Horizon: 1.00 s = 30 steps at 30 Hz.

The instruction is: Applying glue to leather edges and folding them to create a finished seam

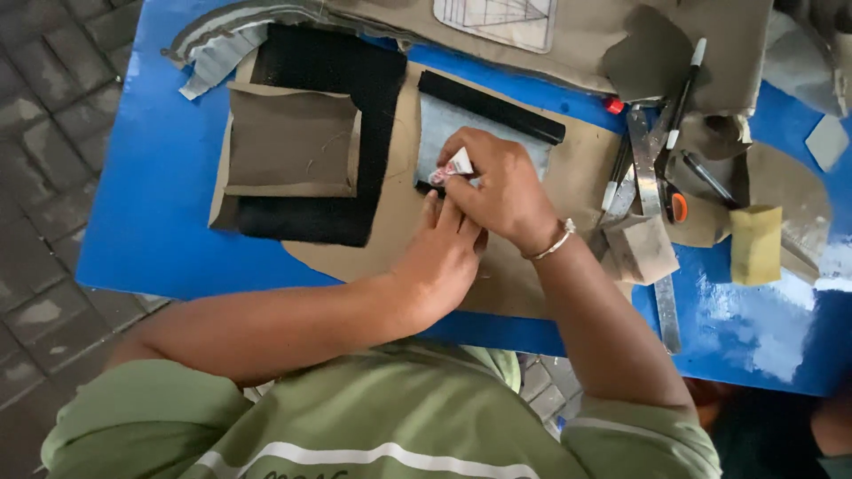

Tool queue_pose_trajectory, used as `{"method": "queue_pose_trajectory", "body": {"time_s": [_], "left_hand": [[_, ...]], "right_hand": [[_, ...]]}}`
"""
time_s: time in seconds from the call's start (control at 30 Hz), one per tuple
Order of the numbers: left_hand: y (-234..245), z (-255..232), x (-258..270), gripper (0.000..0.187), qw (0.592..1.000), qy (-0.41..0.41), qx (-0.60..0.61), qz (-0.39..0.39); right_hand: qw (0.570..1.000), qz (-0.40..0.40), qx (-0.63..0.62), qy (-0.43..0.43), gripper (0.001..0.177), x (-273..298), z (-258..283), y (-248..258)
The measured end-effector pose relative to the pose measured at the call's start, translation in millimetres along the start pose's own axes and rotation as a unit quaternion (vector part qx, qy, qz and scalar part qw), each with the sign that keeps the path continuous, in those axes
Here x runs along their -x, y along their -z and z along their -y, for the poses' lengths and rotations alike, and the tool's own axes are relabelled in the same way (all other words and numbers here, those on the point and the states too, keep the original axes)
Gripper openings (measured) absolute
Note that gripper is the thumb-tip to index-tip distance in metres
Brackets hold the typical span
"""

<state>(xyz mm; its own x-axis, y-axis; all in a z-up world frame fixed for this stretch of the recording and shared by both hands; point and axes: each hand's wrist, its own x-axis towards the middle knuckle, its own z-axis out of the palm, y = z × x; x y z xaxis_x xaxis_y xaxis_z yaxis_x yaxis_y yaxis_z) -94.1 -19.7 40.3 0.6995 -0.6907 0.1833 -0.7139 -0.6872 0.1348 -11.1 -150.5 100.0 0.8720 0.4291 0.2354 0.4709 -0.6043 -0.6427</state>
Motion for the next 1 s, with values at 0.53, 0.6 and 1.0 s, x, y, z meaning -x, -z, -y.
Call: {"method": "queue_pose_trajectory", "body": {"time_s": [0.53, 0.6, 1.0], "left_hand": [[5, 9, -1, 0.081, 0.999, -0.031, -0.01, -0.018], [18, 8, -4, 0.074, 0.999, -0.021, -0.013, 0.042], [28, 8, -9, 0.059, 0.991, -0.018, 0.002, 0.134]], "right_hand": [[0.988, -0.069, 0.09, -0.109, 0.02, 60, -27, 31], [0.988, -0.05, 0.079, -0.126, 0.019, 42, -14, 23], [0.999, -0.014, 0.04, -0.009, 0.019, -9, -5, -10]]}}
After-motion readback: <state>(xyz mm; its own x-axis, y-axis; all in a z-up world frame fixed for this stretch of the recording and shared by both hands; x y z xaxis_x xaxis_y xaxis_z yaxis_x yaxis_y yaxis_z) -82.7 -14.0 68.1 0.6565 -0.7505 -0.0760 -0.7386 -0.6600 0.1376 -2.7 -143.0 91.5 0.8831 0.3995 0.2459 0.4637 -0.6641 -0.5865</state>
